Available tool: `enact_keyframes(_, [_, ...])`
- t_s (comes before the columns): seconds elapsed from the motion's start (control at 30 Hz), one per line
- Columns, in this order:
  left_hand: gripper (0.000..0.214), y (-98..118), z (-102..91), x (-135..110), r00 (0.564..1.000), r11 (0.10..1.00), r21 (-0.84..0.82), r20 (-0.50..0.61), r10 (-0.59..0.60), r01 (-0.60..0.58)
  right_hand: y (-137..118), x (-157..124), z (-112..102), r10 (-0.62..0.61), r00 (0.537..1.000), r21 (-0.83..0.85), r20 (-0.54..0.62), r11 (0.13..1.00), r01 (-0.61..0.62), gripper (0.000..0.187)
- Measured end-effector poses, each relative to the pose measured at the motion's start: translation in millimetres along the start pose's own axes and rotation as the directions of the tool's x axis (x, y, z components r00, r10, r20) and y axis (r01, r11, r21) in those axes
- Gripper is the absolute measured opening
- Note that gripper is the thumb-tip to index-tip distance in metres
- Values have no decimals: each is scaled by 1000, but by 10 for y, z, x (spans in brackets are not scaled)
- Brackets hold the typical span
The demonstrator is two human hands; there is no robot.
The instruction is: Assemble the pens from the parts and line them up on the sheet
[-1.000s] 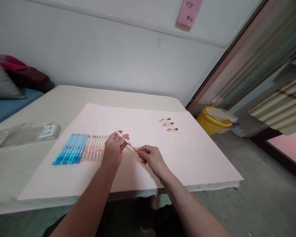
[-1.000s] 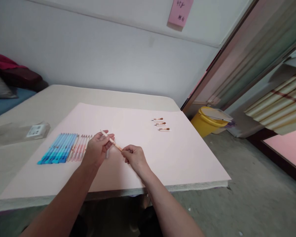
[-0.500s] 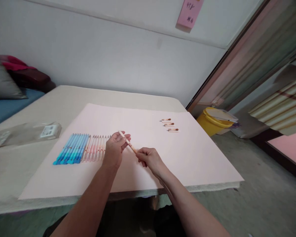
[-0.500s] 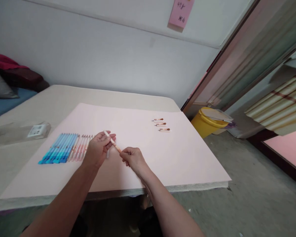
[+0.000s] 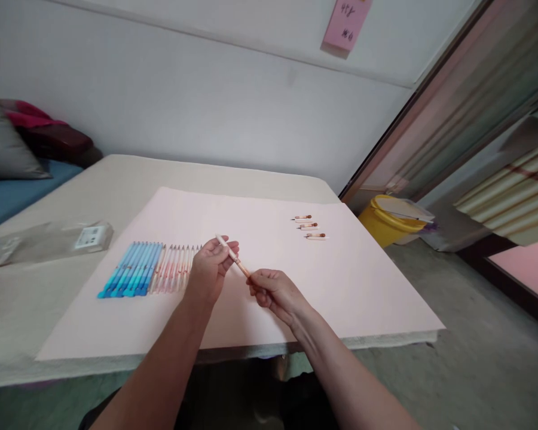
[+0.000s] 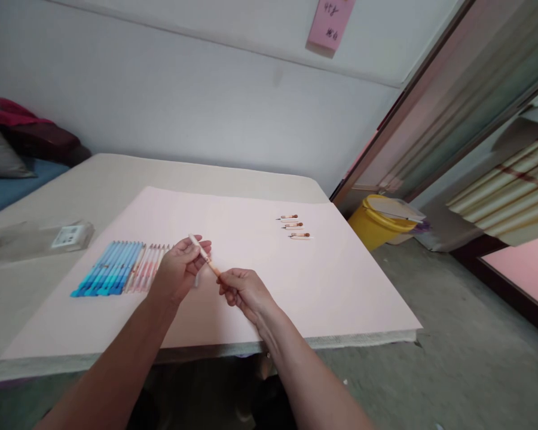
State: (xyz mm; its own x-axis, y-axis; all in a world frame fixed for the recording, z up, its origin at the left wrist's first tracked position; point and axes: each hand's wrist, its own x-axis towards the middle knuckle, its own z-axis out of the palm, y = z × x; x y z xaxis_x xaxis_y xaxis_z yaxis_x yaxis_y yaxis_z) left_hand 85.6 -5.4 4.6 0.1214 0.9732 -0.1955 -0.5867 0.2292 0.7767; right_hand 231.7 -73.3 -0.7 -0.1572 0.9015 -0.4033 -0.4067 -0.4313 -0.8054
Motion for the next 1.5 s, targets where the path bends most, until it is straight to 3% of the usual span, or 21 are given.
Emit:
enact_keyframes(0.1, [21,1,0,13,997,999,-37,-76,13,-15,-47,-29,-8,-75,996,-30,-48,997,74,27])
enact_keyframes(0.23, [21,10,5,15,989,997,-61,-141,35,-44,-78,-56,-43,-116,993,-72,-29,991,114,31])
enact_keyframes(0.47, [19,6,1,14,990,997,-79,-142,5,-16,-49,-18,-86,-251,968,-208,20,946,250,25])
enact_keyframes(0.7, [14,-8,-17,17,990,991,-119,-121,-76,62,-38,-27,-60,-281,959,-178,45,942,285,32])
enact_keyframes(1.03, [9,-78,4,-21,988,979,-156,-57,-145,134,-41,-50,-26,-309,947,-158,91,934,320,28])
enact_keyframes(1.27, [17,-11,7,-22,994,994,-81,-79,-76,70,-56,-48,-61,-274,957,-327,95,899,290,29])
enact_keyframes(1.5, [24,-26,55,-80,996,996,-19,-26,-83,83,-81,-35,-37,-277,961,-458,13,852,252,20])
